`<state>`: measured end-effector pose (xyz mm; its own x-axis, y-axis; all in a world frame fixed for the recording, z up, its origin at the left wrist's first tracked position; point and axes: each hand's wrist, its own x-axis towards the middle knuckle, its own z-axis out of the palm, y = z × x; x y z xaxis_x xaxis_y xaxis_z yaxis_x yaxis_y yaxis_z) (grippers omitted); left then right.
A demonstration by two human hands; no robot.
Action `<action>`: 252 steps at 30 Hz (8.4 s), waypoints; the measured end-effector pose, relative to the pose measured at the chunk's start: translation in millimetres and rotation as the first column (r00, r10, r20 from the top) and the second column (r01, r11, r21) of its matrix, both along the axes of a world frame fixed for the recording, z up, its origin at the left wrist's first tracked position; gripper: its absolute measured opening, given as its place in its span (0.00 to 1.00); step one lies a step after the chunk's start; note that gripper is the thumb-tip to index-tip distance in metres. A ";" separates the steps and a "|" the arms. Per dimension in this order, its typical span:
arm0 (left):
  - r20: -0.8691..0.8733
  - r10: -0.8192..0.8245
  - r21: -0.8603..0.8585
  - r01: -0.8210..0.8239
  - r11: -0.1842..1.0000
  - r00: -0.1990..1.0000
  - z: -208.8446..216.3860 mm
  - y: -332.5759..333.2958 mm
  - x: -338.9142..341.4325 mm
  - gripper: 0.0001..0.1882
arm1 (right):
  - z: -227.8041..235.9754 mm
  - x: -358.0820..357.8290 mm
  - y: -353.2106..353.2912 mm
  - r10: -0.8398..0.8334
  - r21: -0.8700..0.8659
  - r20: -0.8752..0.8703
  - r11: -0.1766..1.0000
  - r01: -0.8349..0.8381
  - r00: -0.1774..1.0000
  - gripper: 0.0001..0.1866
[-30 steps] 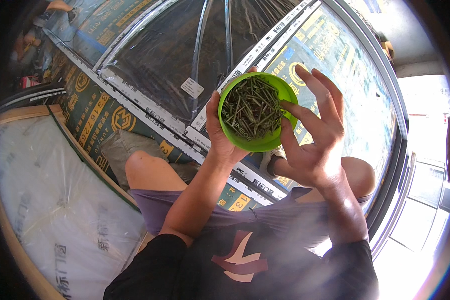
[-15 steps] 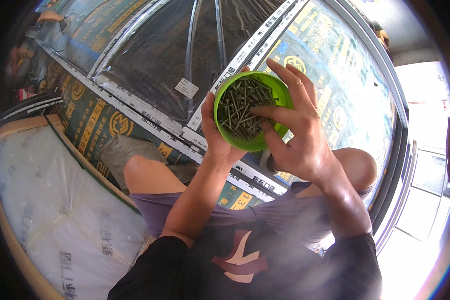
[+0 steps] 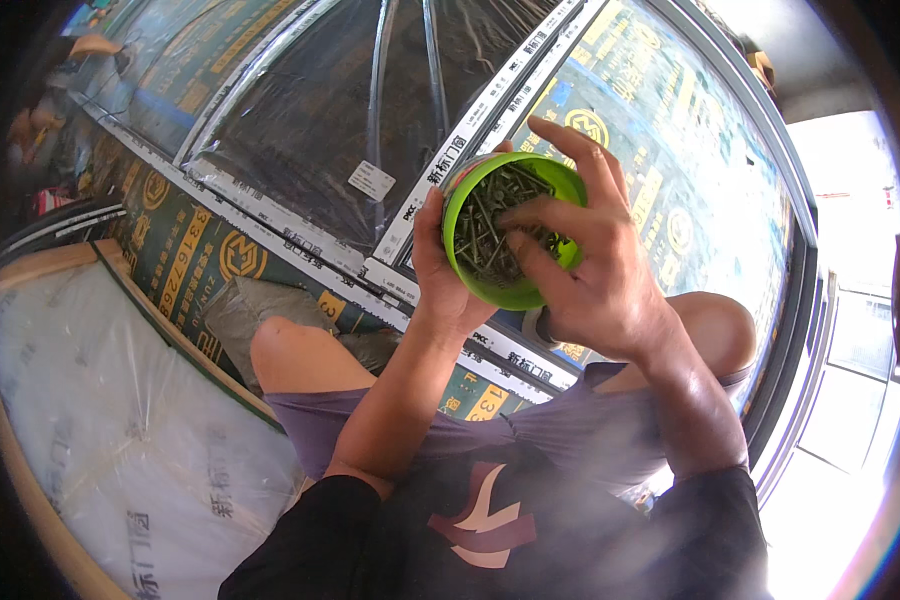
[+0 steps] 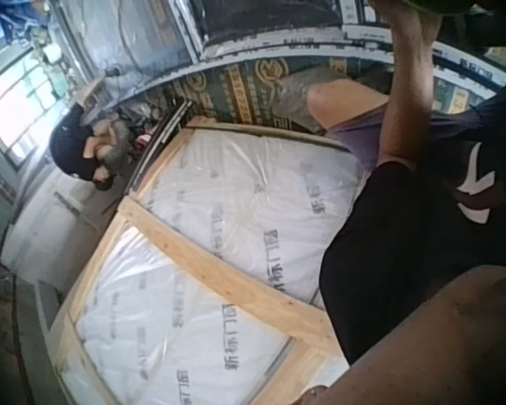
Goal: The recorder and an assistant are assembling a window frame using screws and a power drill.
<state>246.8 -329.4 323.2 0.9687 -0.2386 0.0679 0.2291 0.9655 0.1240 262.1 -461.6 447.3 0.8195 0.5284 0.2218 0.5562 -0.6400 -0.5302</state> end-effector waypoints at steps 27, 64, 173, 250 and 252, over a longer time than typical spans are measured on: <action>-0.069 0.237 0.455 -0.181 0.872 0.969 -3.3 21.9 1.5 0.27 | -90.3 4.4 -3.0 -0.129 0.467 -0.681 0.683 0.562 0.721 0.42; 0.290 0.424 0.844 -0.438 0.311 0.858 -83.6 45.3 -22.8 0.28 | -163.6 -23.2 52.8 -0.123 0.493 -0.735 0.578 0.651 0.666 0.38; 0.213 0.473 0.852 -0.400 0.338 0.855 -90.7 54.8 -40.2 0.32 | -132.1 -3.6 22.4 0.216 0.599 -0.801 0.254 0.760 0.559 0.16; 0.224 0.529 0.824 -0.449 0.345 0.818 -91.5 37.4 -47.2 0.40 | -104.4 -35.0 41.9 -0.457 -0.115 -0.041 0.885 0.451 0.888 0.08; 0.170 0.527 0.779 -0.441 0.445 0.833 -90.7 34.9 -47.5 0.40 | -107.1 -35.1 40.2 -0.434 -0.015 -0.044 0.901 0.434 0.900 0.07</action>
<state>199.4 -294.5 232.5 0.9345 0.3553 0.0192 -0.1931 0.4610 0.8661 227.0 -421.4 340.3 0.9768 0.1189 0.1779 0.1983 -0.8152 -0.5442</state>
